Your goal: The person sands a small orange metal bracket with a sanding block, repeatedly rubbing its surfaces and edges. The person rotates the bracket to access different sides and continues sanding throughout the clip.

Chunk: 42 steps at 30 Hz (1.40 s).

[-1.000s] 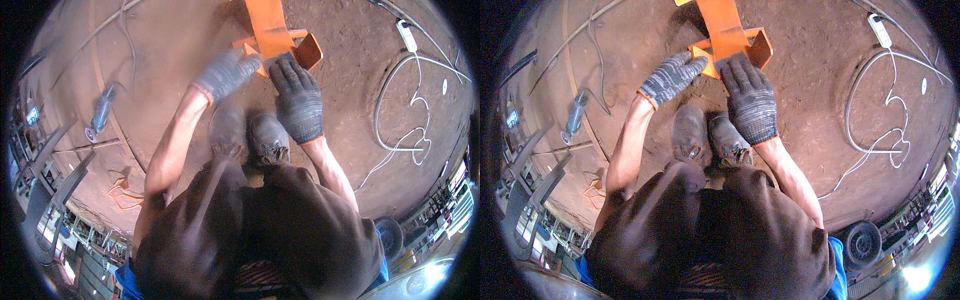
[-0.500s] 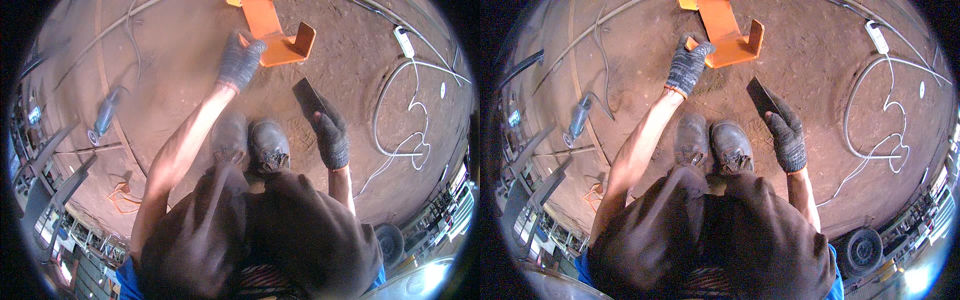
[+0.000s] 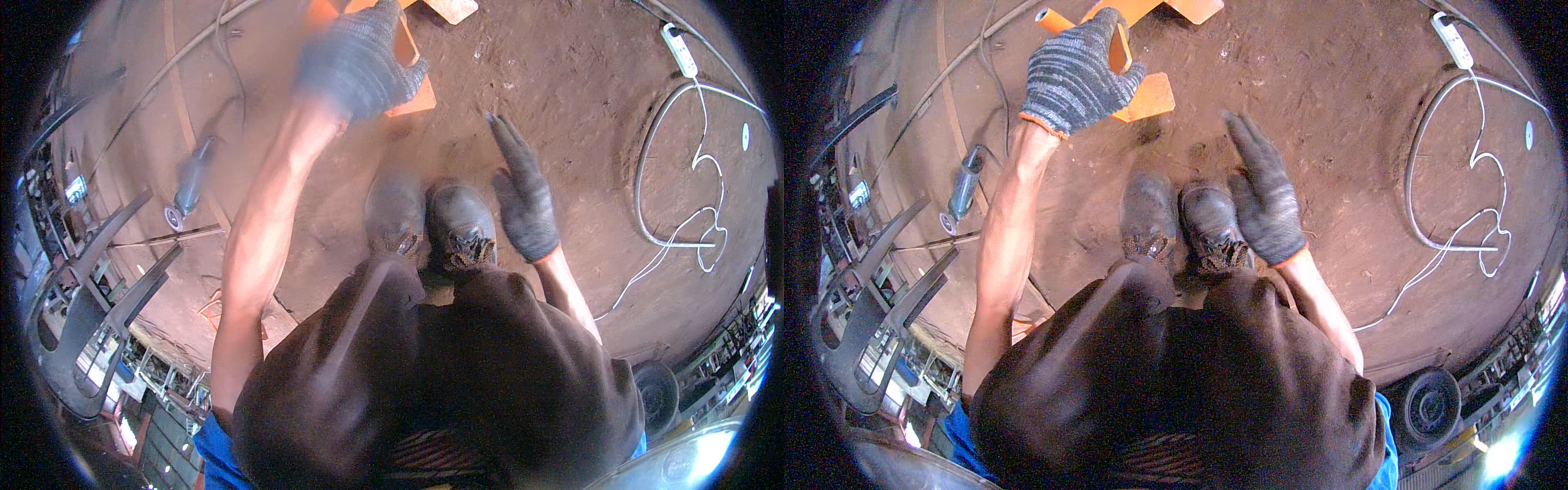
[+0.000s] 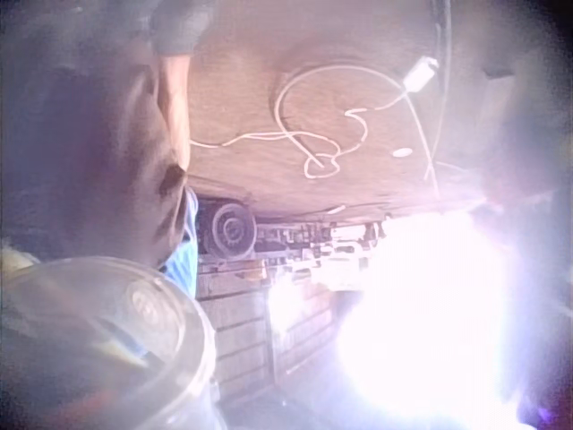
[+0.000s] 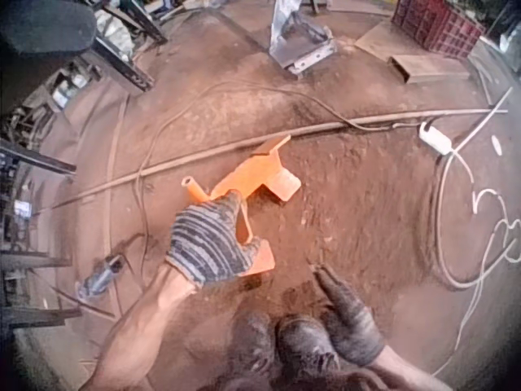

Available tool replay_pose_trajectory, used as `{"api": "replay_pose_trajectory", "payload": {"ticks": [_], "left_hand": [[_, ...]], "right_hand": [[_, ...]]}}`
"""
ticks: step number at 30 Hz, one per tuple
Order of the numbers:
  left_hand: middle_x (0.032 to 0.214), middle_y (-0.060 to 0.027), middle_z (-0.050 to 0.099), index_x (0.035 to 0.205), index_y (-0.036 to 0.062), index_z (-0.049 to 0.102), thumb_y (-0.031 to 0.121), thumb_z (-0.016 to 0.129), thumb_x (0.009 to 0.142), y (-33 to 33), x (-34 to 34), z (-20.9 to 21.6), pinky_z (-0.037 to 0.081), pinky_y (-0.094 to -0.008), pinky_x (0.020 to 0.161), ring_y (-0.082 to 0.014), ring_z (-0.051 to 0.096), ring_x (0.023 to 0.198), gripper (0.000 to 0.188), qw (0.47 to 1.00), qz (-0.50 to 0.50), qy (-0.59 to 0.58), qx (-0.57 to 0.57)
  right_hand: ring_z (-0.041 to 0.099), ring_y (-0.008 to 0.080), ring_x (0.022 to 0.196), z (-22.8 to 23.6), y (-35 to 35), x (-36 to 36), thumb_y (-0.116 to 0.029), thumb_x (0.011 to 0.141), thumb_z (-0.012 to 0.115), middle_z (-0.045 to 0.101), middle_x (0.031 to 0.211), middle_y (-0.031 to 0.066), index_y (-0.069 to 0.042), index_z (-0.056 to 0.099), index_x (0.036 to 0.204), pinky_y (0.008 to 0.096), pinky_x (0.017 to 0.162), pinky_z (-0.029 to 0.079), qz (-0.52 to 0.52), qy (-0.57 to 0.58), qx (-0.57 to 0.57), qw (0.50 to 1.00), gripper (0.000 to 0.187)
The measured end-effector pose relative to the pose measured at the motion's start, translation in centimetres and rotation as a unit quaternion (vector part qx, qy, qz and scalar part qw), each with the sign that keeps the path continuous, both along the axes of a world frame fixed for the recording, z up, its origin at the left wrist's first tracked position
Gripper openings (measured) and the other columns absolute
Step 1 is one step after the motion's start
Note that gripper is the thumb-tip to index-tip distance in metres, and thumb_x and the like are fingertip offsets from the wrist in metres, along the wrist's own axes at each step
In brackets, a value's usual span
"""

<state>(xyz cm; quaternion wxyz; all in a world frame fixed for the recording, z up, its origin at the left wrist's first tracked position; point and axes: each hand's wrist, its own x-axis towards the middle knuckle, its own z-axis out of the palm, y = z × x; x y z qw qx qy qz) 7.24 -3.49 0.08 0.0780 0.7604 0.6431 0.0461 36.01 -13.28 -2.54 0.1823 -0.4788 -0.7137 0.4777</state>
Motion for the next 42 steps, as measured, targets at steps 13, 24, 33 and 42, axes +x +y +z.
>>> {"api": "replay_pose_trajectory", "payload": {"ticks": [13,24,33,42], "left_hand": [[0.082,-0.0238,0.071,0.105,-0.0050,0.063,0.039,0.078,0.073,0.0,0.4,2.2,0.058,-0.0461,0.066,-0.0382,0.072,0.074,0.057,0.999,0.014,0.018,-0.032],[0.074,-0.0228,0.069,0.101,-0.0066,0.064,0.037,0.076,0.075,0.6,0.1,1.8,0.057,-0.0466,0.063,-0.0376,0.072,0.071,0.053,0.999,0.003,0.008,-0.038],[0.075,-0.0225,0.070,0.100,-0.0044,0.062,0.037,0.077,0.075,0.1,0.6,2.5,0.057,-0.0465,0.062,-0.0374,0.072,0.070,0.051,0.995,0.025,0.038,-0.086],[0.078,-0.0240,0.070,0.100,-0.0048,0.062,0.038,0.076,0.076,0.0,0.2,2.6,0.058,-0.0462,0.065,-0.0372,0.072,0.073,0.051,0.997,0.018,0.029,-0.070]], "right_hand": [[0.034,0.0423,0.151,-3.1,3.3,-11.7,-0.020,0.080,0.067,0.043,0.157,0.0223,-0.001,0.052,0.146,0.0491,0.098,0.055,0.162,-0.203,0.151,0.954,0.071],[0.039,0.0408,0.148,-1.1,2.2,-9.5,-0.005,0.077,0.064,0.039,0.160,0.0218,-0.002,0.045,0.151,0.0468,0.102,0.054,0.159,-0.185,0.160,0.956,0.077],[0.044,0.0411,0.142,-2.0,1.5,-9.4,-0.007,0.079,0.062,0.050,0.149,0.0209,-0.006,0.052,0.143,0.0465,0.108,0.050,0.149,-0.159,0.163,0.962,0.065],[0.040,0.0414,0.146,-2.8,2.0,-8.5,-0.011,0.078,0.066,0.041,0.159,0.0212,-0.004,0.040,0.153,0.0470,0.111,0.048,0.141,-0.126,0.168,0.968,0.079]]}}
